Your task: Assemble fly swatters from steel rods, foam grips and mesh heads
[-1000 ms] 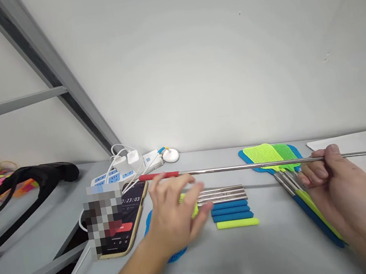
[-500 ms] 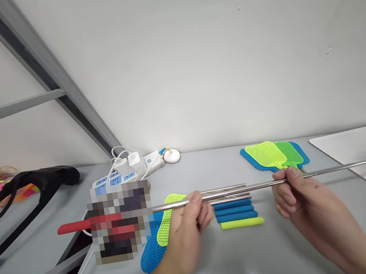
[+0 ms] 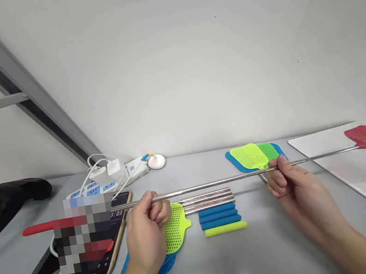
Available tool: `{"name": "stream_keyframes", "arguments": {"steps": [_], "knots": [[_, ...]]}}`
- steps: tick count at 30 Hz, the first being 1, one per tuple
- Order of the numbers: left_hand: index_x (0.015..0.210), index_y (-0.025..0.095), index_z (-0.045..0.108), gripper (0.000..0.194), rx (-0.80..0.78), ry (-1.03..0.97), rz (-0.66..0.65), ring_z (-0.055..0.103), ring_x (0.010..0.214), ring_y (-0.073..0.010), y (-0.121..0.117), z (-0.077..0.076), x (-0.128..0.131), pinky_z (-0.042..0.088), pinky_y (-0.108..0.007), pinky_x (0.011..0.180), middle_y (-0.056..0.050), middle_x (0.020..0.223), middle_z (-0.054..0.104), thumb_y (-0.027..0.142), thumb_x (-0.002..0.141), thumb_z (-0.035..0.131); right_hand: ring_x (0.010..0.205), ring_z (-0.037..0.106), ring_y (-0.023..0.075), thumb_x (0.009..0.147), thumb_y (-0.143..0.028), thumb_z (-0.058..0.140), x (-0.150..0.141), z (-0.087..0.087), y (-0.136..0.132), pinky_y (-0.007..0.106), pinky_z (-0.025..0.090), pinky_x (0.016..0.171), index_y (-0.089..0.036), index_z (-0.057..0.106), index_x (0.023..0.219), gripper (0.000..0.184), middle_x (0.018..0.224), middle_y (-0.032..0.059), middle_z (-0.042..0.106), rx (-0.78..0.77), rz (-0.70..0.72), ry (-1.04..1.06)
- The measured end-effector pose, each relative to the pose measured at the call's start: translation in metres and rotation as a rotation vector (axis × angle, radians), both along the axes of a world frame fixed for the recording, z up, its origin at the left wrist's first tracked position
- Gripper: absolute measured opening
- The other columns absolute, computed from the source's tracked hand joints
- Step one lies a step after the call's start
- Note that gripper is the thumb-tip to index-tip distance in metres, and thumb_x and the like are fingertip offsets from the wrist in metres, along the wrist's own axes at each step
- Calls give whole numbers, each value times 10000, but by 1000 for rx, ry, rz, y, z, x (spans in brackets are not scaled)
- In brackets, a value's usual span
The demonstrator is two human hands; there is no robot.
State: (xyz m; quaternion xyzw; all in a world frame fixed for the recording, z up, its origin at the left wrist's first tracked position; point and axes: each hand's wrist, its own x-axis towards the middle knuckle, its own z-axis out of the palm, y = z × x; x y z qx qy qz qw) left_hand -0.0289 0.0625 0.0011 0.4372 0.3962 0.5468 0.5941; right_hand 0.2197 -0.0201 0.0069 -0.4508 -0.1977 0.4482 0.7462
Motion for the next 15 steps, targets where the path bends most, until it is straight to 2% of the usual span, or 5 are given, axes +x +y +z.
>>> {"name": "stream_keyframes", "arguments": {"steps": [3,6,9,15], "knots": [[523,209,265,431,-99,-207,99,193,424,-92,7,2,0,211,-265,417,67,464,192,336,863,497,524,351,76,805,-388,733,4,-5,6,183,391,450,-168,673,801,229,572,-51,394,30,-39,24],[529,202,254,418,-135,-307,207,175,407,-84,14,8,-6,203,-259,404,71,461,191,318,823,527,530,346,74,812,-373,732,14,-6,11,184,386,460,-173,656,799,214,577,-59,384,73,-114,63],[536,196,247,407,-98,-332,257,176,410,-81,19,16,-12,217,-253,409,68,474,197,307,810,527,537,358,78,831,-370,714,23,-2,11,194,395,475,-180,640,790,208,578,-59,392,127,-168,42],[545,187,264,381,-51,-311,257,197,420,-74,16,22,-11,211,-245,412,62,497,225,285,813,516,539,392,84,842,-404,696,23,7,5,202,394,483,-193,630,783,229,584,-51,433,150,-161,-16]]}}
